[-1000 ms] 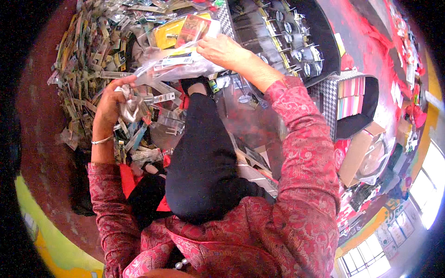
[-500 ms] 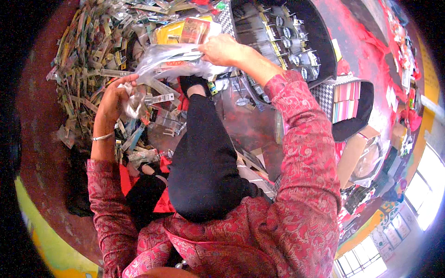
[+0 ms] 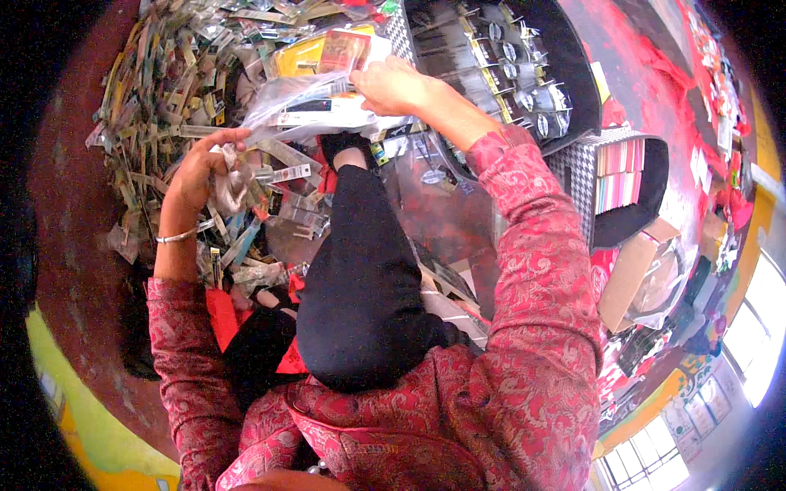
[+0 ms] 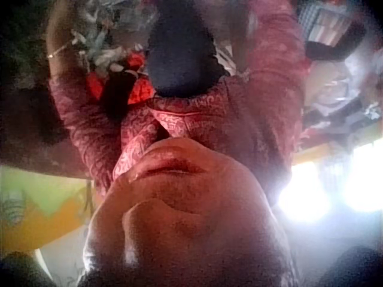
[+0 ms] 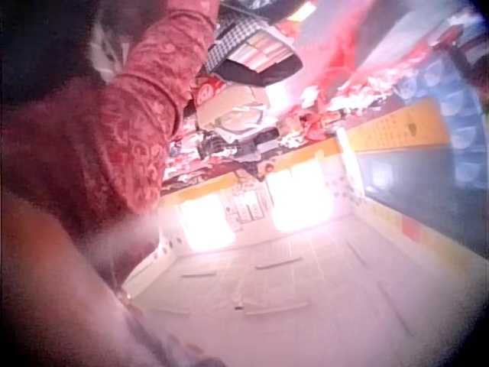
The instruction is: The person sits on the floor and sorts through a large pile of small packaged items, picking them up, inspecting them, and placing them into a clear plastic bag. The person handles the items one at a time and occasionally wipes them with a white cloth.
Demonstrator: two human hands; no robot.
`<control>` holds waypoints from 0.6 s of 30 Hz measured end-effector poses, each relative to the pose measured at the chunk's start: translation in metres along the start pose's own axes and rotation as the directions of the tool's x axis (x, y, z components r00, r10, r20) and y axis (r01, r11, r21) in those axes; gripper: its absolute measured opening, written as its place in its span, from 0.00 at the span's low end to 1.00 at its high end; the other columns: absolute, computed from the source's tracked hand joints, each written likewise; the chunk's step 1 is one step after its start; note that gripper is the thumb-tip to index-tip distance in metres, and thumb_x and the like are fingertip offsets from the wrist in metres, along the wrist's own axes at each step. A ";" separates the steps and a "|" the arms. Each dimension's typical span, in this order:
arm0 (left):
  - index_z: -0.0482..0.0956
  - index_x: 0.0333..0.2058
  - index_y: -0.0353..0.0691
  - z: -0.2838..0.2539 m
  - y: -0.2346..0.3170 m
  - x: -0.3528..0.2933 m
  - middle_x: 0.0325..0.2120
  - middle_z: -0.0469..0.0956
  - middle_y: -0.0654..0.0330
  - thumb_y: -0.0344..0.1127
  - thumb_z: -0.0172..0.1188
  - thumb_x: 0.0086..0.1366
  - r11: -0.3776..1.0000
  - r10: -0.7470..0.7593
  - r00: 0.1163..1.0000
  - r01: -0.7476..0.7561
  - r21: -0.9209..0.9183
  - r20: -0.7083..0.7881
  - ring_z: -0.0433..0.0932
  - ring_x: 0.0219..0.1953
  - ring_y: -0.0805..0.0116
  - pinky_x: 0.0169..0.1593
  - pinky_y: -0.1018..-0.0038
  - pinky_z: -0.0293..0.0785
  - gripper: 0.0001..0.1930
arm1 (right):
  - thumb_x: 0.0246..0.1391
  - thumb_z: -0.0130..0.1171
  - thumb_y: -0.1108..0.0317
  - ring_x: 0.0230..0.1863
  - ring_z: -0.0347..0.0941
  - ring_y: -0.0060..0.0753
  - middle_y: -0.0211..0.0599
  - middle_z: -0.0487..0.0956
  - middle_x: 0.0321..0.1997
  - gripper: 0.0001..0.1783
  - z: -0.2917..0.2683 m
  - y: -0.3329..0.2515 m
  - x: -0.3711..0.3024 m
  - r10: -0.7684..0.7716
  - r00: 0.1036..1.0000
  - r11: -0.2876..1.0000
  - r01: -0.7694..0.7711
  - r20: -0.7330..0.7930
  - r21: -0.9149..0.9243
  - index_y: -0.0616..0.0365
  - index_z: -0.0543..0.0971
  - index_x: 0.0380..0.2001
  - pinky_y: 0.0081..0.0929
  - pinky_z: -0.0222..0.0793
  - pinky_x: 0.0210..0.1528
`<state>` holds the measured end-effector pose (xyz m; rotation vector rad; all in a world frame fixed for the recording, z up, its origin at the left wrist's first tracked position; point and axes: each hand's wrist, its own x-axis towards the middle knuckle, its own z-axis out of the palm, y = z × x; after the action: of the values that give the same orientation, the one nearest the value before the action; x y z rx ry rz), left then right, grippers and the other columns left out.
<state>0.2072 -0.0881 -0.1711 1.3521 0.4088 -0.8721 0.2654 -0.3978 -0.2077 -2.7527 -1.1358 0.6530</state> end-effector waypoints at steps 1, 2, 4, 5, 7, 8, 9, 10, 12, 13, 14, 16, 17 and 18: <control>0.69 0.44 0.28 -0.001 -0.005 0.001 0.30 0.67 0.60 0.20 0.41 0.32 0.999 0.012 1.000 -0.011 -0.046 0.017 0.70 0.26 0.70 0.31 0.81 0.69 0.31 | 0.40 0.60 0.65 0.36 0.70 0.50 0.47 0.73 0.30 0.22 -0.008 -0.004 -0.005 0.018 1.000 0.999 -0.018 0.016 0.040 0.59 0.69 0.40 0.40 0.66 0.38; 0.69 0.44 0.28 -0.001 -0.006 0.001 0.30 0.67 0.61 0.20 0.41 0.31 0.998 0.013 1.000 -0.012 -0.056 0.012 0.70 0.27 0.70 0.31 0.81 0.69 0.32 | 0.39 0.60 0.65 0.36 0.70 0.49 0.46 0.73 0.30 0.21 -0.007 -0.004 -0.010 -0.004 1.000 0.999 0.004 -0.022 0.035 0.58 0.70 0.39 0.40 0.66 0.38; 0.69 0.44 0.28 -0.001 -0.007 0.004 0.30 0.67 0.61 0.20 0.41 0.31 0.997 0.016 1.000 -0.015 -0.073 0.006 0.70 0.27 0.70 0.31 0.81 0.68 0.32 | 0.38 0.60 0.66 0.35 0.70 0.48 0.45 0.73 0.29 0.18 -0.005 0.001 -0.019 -0.042 0.994 0.999 0.044 -0.098 0.021 0.57 0.72 0.36 0.40 0.66 0.37; 0.69 0.43 0.28 -0.002 -0.008 0.005 0.30 0.67 0.61 0.20 0.40 0.31 0.998 -0.006 1.000 0.007 -0.060 0.014 0.70 0.27 0.70 0.31 0.81 0.69 0.32 | 0.38 0.60 0.67 0.35 0.70 0.47 0.44 0.73 0.29 0.16 0.002 0.003 -0.019 -0.089 0.992 0.996 0.089 -0.086 -0.010 0.56 0.73 0.35 0.39 0.66 0.37; 0.69 0.43 0.28 -0.004 -0.010 0.006 0.30 0.67 0.61 0.20 0.40 0.31 0.998 -0.050 0.998 0.051 -0.031 0.023 0.70 0.28 0.70 0.31 0.81 0.69 0.32 | 0.38 0.59 0.68 0.34 0.70 0.46 0.42 0.73 0.29 0.13 0.011 0.003 -0.016 -0.186 0.981 0.981 0.182 -0.062 -0.067 0.55 0.74 0.31 0.38 0.66 0.38; 0.70 0.43 0.28 -0.003 -0.009 0.005 0.30 0.68 0.60 0.20 0.40 0.31 0.999 -0.002 1.000 0.002 -0.051 -0.001 0.70 0.28 0.71 0.32 0.81 0.69 0.31 | 0.38 0.58 0.69 0.34 0.70 0.45 0.41 0.73 0.29 0.11 0.008 0.002 -0.016 -0.127 0.984 0.992 0.129 -0.128 0.003 0.54 0.75 0.31 0.37 0.66 0.38; 0.70 0.42 0.28 -0.001 -0.008 0.002 0.30 0.68 0.60 0.20 0.40 0.31 0.996 0.046 0.999 -0.048 -0.071 -0.027 0.69 0.28 0.71 0.32 0.81 0.69 0.31 | 0.39 0.57 0.69 0.33 0.70 0.44 0.41 0.73 0.29 0.10 0.004 0.000 -0.017 -0.065 0.980 0.994 0.080 -0.190 0.077 0.54 0.75 0.30 0.36 0.66 0.38; 0.70 0.42 0.29 0.001 -0.003 -0.001 0.31 0.68 0.60 0.20 0.40 0.30 0.991 0.093 0.995 -0.097 -0.087 -0.047 0.69 0.28 0.72 0.33 0.81 0.69 0.31 | 0.39 0.56 0.70 0.33 0.69 0.43 0.40 0.73 0.29 0.09 -0.002 -0.003 -0.019 0.008 0.969 0.988 0.030 -0.245 0.154 0.53 0.76 0.29 0.35 0.66 0.38; 0.72 0.43 0.32 -0.010 0.001 -0.005 0.31 0.68 0.61 0.20 0.40 0.29 0.909 0.290 0.957 -0.280 -0.309 -0.015 0.69 0.26 0.74 0.33 0.81 0.70 0.33 | 0.40 0.51 0.73 0.32 0.69 0.39 0.38 0.73 0.28 0.11 -0.003 0.001 -0.023 0.051 0.899 0.888 0.159 -0.435 0.431 0.54 0.76 0.31 0.32 0.65 0.37; 0.72 0.42 0.32 -0.007 0.003 -0.009 0.31 0.67 0.61 0.21 0.40 0.29 0.922 0.287 0.958 -0.283 -0.266 -0.022 0.69 0.26 0.74 0.33 0.81 0.70 0.32 | 0.40 0.51 0.73 0.32 0.69 0.38 0.37 0.73 0.27 0.12 -0.006 0.001 -0.025 0.084 0.894 0.856 0.161 -0.440 0.491 0.54 0.76 0.32 0.31 0.64 0.37; 0.72 0.42 0.32 0.003 0.007 -0.016 0.31 0.67 0.62 0.21 0.41 0.29 0.932 0.285 0.958 -0.283 -0.225 -0.025 0.69 0.26 0.74 0.33 0.81 0.70 0.32 | 0.39 0.50 0.74 0.32 0.69 0.37 0.37 0.72 0.27 0.13 -0.008 0.001 -0.027 0.120 0.891 0.822 0.159 -0.439 0.547 0.54 0.75 0.33 0.31 0.64 0.37; 0.72 0.41 0.30 0.022 0.006 -0.024 0.28 0.69 0.63 0.22 0.41 0.29 0.996 0.086 0.996 -0.086 0.001 -0.011 0.70 0.28 0.75 0.35 0.83 0.69 0.31 | 0.39 0.49 0.76 0.34 0.68 0.34 0.36 0.73 0.28 0.12 0.000 0.002 -0.031 0.096 0.880 0.826 0.190 -0.465 0.530 0.56 0.76 0.31 0.27 0.63 0.39; 0.71 0.41 0.30 0.019 0.001 -0.026 0.30 0.71 0.62 0.23 0.41 0.29 0.991 0.129 0.990 -0.128 -0.032 0.054 0.71 0.28 0.75 0.35 0.84 0.68 0.32 | 0.39 0.49 0.77 0.35 0.68 0.33 0.36 0.74 0.28 0.12 -0.005 -0.002 -0.036 0.132 0.887 0.789 0.177 -0.443 0.589 0.56 0.76 0.30 0.26 0.63 0.40; 0.71 0.42 0.29 0.016 -0.001 -0.028 0.32 0.72 0.62 0.23 0.41 0.29 0.984 0.174 0.978 -0.166 -0.067 0.119 0.71 0.28 0.75 0.35 0.84 0.68 0.33 | 0.39 0.48 0.77 0.37 0.68 0.32 0.36 0.74 0.29 0.12 -0.009 -0.005 -0.040 0.166 0.893 0.748 0.162 -0.418 0.644 0.57 0.76 0.29 0.25 0.62 0.41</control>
<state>0.1855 -0.0945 -0.1483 1.2537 0.2163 -0.7917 0.2407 -0.4215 -0.1841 -2.1040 -0.6171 0.2905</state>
